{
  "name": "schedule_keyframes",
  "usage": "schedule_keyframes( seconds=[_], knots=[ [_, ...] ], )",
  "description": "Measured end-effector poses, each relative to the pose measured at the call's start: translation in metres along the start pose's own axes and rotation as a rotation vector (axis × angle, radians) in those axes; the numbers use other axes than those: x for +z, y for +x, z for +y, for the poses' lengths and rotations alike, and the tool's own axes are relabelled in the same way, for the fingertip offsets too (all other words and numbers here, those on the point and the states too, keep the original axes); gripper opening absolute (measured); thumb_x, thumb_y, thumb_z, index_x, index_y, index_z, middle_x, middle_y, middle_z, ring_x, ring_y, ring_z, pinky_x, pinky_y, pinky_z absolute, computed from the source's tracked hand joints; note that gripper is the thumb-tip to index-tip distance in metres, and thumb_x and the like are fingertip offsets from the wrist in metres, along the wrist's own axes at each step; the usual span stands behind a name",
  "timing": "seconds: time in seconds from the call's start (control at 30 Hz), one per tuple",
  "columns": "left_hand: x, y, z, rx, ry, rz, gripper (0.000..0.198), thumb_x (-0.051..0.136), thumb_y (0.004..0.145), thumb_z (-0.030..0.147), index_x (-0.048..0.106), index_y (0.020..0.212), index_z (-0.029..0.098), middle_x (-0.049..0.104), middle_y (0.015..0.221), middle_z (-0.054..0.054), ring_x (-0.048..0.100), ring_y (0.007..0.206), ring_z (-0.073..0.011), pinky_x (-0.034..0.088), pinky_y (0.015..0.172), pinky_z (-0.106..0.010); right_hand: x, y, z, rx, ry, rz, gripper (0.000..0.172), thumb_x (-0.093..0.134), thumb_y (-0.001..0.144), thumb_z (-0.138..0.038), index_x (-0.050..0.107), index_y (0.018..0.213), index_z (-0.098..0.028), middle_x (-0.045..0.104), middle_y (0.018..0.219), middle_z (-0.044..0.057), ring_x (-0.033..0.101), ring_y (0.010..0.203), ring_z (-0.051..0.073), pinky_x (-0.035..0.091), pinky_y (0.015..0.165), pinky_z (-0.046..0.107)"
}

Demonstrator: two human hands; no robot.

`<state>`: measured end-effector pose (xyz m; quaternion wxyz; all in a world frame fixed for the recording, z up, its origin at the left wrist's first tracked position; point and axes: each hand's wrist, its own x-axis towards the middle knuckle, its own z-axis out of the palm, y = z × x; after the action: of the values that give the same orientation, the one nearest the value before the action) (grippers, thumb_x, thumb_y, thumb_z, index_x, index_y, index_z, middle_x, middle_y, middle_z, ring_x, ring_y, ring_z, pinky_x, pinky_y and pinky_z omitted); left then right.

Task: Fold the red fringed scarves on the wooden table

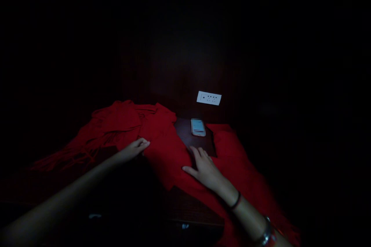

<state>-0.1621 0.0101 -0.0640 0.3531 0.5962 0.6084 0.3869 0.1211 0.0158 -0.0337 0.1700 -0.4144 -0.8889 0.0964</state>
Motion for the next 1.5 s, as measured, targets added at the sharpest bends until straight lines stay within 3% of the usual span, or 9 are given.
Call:
schedule_keyframes(
  seconds=[0.13, 0.27, 0.47, 0.73, 0.9, 1.03, 1.23, 1.43, 1.5],
  knots=[
    [-0.010, -0.008, 0.001, -0.007, -0.098, -0.210, 0.032, 0.055, 0.060, 0.047, 0.042, 0.065, 0.018, 0.039, 0.057, 0.007, 0.037, 0.049, -0.0068, 0.026, 0.045, -0.018, -0.003, -0.036, 0.003, 0.032, -0.063, -0.075, 0.051, 0.047, 0.074, -0.049, 0.042, 0.115, -0.020, 0.047, 0.109, 0.011, 0.046, 0.099, 0.023, 0.039, 0.087, 0.038],
    [-0.022, -0.011, -0.006, 0.011, -0.188, -0.291, 0.029, 0.054, 0.063, 0.043, 0.045, 0.076, 0.018, 0.047, 0.068, 0.003, 0.043, 0.059, -0.0077, 0.029, 0.049, -0.017, 0.010, -0.054, 0.014, -0.072, -0.119, -0.114, 0.042, 0.033, 0.083, -0.041, 0.040, 0.121, -0.026, 0.042, 0.119, 0.008, 0.039, 0.110, 0.021, 0.030, 0.096, 0.041],
    [-0.037, 0.001, -0.019, 0.081, -0.058, -0.337, 0.030, 0.048, 0.068, 0.048, 0.040, 0.071, 0.019, 0.031, 0.053, 0.008, 0.027, 0.041, -0.0047, 0.016, 0.038, -0.016, 0.015, -0.060, 0.024, -0.105, -0.184, -0.172, 0.043, 0.027, 0.085, -0.041, 0.031, 0.127, -0.032, 0.033, 0.129, 0.007, 0.027, 0.120, 0.024, 0.019, 0.099, 0.048],
    [-0.041, 0.013, -0.020, 0.208, 0.308, -0.151, 0.023, 0.042, 0.071, 0.040, 0.047, 0.078, 0.019, 0.050, 0.065, 0.003, 0.046, 0.058, -0.0102, 0.035, 0.053, -0.019, 0.011, -0.064, 0.022, -0.096, -0.191, -0.194, 0.044, 0.027, 0.085, -0.040, 0.031, 0.127, -0.032, 0.032, 0.131, 0.008, 0.026, 0.121, 0.024, 0.019, 0.099, 0.048],
    [-0.027, -0.003, 0.003, 0.276, 0.280, 0.153, 0.032, 0.028, 0.077, 0.036, 0.049, 0.095, 0.019, 0.057, 0.084, -0.003, 0.052, 0.081, -0.0156, 0.038, 0.074, -0.026, -0.002, -0.052, 0.007, -0.103, -0.116, -0.178, 0.044, 0.033, 0.082, -0.044, 0.041, 0.122, -0.027, 0.039, 0.125, 0.008, 0.033, 0.116, 0.022, 0.028, 0.097, 0.041],
    [-0.017, -0.003, 0.005, 0.190, 0.173, 0.066, 0.034, 0.044, 0.068, 0.042, 0.051, 0.091, 0.017, 0.056, 0.076, -0.001, 0.052, 0.071, -0.0150, 0.039, 0.066, -0.025, -0.003, -0.042, -0.012, -0.080, -0.053, -0.154, 0.050, 0.031, 0.082, -0.047, 0.037, 0.124, -0.021, 0.039, 0.123, 0.010, 0.038, 0.112, 0.020, 0.032, 0.095, 0.035],
    [-0.020, 0.014, -0.007, 0.060, 0.021, -0.130, 0.041, 0.051, 0.062, 0.041, 0.051, 0.092, 0.014, 0.044, 0.055, 0.006, 0.040, 0.050, -0.0088, 0.031, 0.048, -0.020, 0.023, -0.053, -0.006, -0.136, -0.207, -0.230, 0.054, 0.030, 0.082, -0.048, 0.019, 0.132, -0.028, 0.015, 0.139, 0.008, 0.010, 0.125, 0.028, 0.015, 0.098, 0.050],
    [-0.029, 0.042, -0.019, 0.257, 0.270, 0.228, 0.016, 0.044, 0.066, 0.027, 0.052, 0.075, 0.016, 0.048, 0.064, 0.002, 0.045, 0.064, -0.0125, 0.034, 0.061, -0.023, 0.025, -0.056, 0.000, -0.169, -0.229, -0.248, 0.049, 0.029, 0.085, -0.042, 0.014, 0.131, -0.033, 0.005, 0.139, 0.004, 0.005, 0.125, 0.028, 0.015, 0.097, 0.052],
    [-0.033, 0.047, -0.024, 0.283, 0.306, 0.199, 0.015, 0.045, 0.066, 0.027, 0.052, 0.075, 0.017, 0.050, 0.066, 0.002, 0.047, 0.067, -0.0132, 0.035, 0.064, -0.023, 0.024, -0.057, -0.002, -0.163, -0.229, -0.249, 0.048, 0.029, 0.085, -0.041, 0.015, 0.131, -0.033, 0.005, 0.139, 0.004, 0.005, 0.125, 0.028, 0.016, 0.097, 0.052]
  ],
)
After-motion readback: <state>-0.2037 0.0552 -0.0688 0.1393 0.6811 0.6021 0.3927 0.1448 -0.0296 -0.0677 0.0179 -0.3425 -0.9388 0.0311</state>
